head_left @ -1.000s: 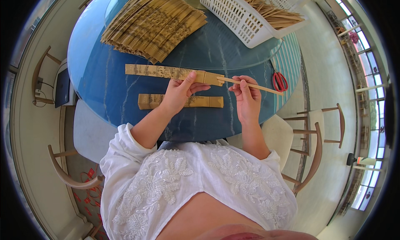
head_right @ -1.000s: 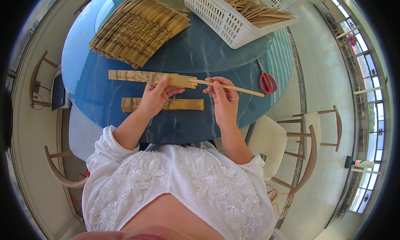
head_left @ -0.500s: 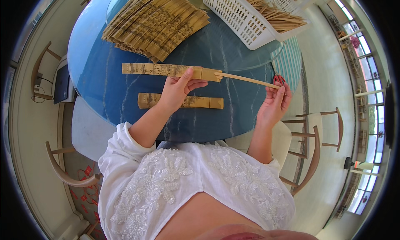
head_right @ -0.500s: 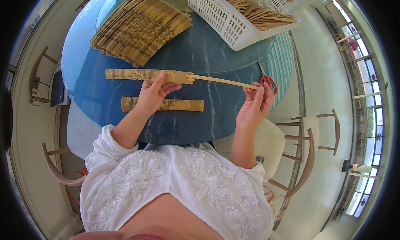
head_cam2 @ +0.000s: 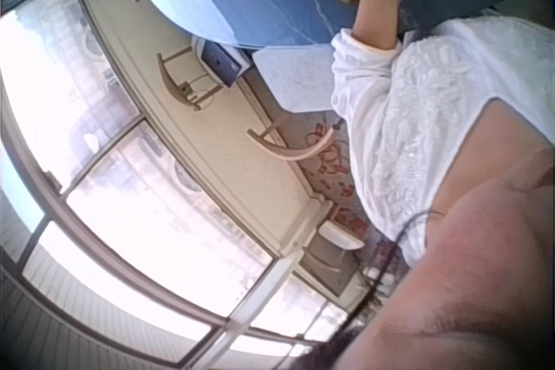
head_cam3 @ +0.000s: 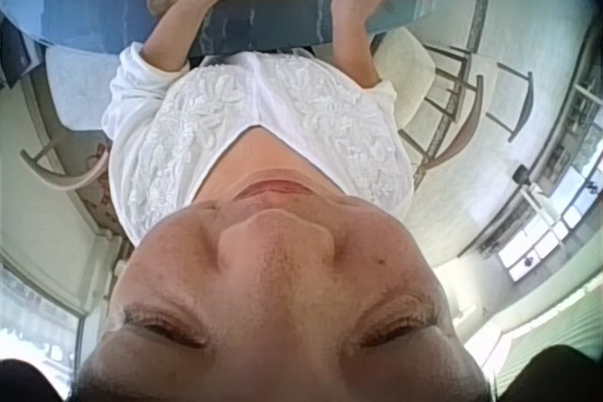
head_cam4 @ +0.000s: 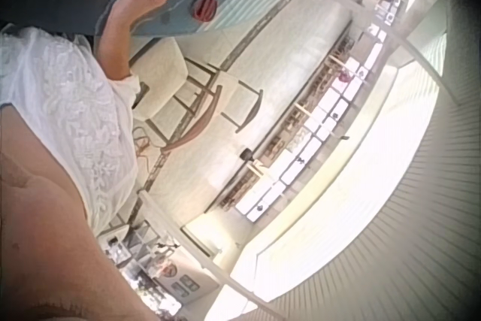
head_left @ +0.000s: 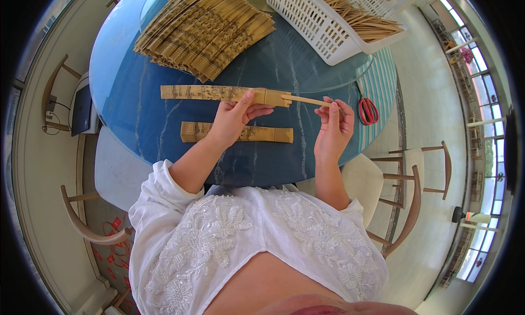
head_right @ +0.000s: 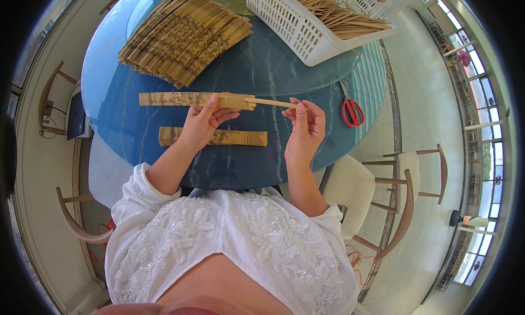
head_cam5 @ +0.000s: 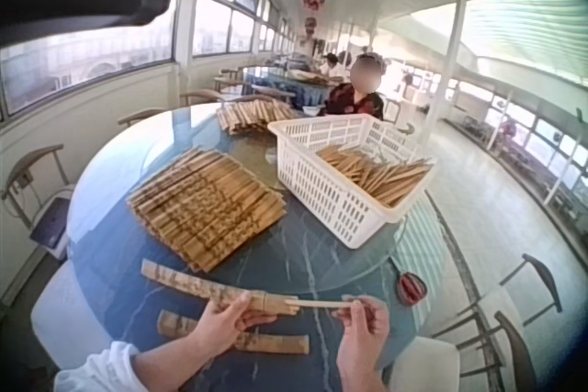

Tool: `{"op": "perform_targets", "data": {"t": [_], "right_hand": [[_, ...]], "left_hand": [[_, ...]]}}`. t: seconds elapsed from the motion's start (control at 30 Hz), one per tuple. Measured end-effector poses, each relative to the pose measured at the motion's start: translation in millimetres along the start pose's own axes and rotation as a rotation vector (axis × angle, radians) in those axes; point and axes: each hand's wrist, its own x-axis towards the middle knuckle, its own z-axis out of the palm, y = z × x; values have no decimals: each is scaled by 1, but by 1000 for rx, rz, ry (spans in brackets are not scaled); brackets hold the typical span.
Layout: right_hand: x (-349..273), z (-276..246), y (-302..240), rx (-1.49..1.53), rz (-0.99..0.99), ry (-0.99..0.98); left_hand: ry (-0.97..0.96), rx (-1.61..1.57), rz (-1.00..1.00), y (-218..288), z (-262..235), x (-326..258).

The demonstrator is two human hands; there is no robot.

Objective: The person assembles bamboo fans by inserting thin bamboo sticks into slots on folded bamboo sheets. The person repeatedly picks up a bamboo sheet, inserts a stick, and places the assembled unit on the table.

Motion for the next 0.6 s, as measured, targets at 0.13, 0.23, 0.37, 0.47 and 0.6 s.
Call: {"op": "perform_targets", "data": {"t": [0.13,0.23,0.37,0.47,0.6], "right_hand": [[-5,12,5,-31,42,-34],[-5,14,8,-37,50,-41],[-2,12,5,-74,7,-6],[1,6,4,4,36,-66],[0,1,7,-24,23,-87]], "left_hand": [[15,-8,-30,0,3,0],[6,-26,-28,-1,2,0],[66,-17,13,0,5,2],[56,17,3,1,-3,2],[61,-19,-7,2,-1,2]]}}
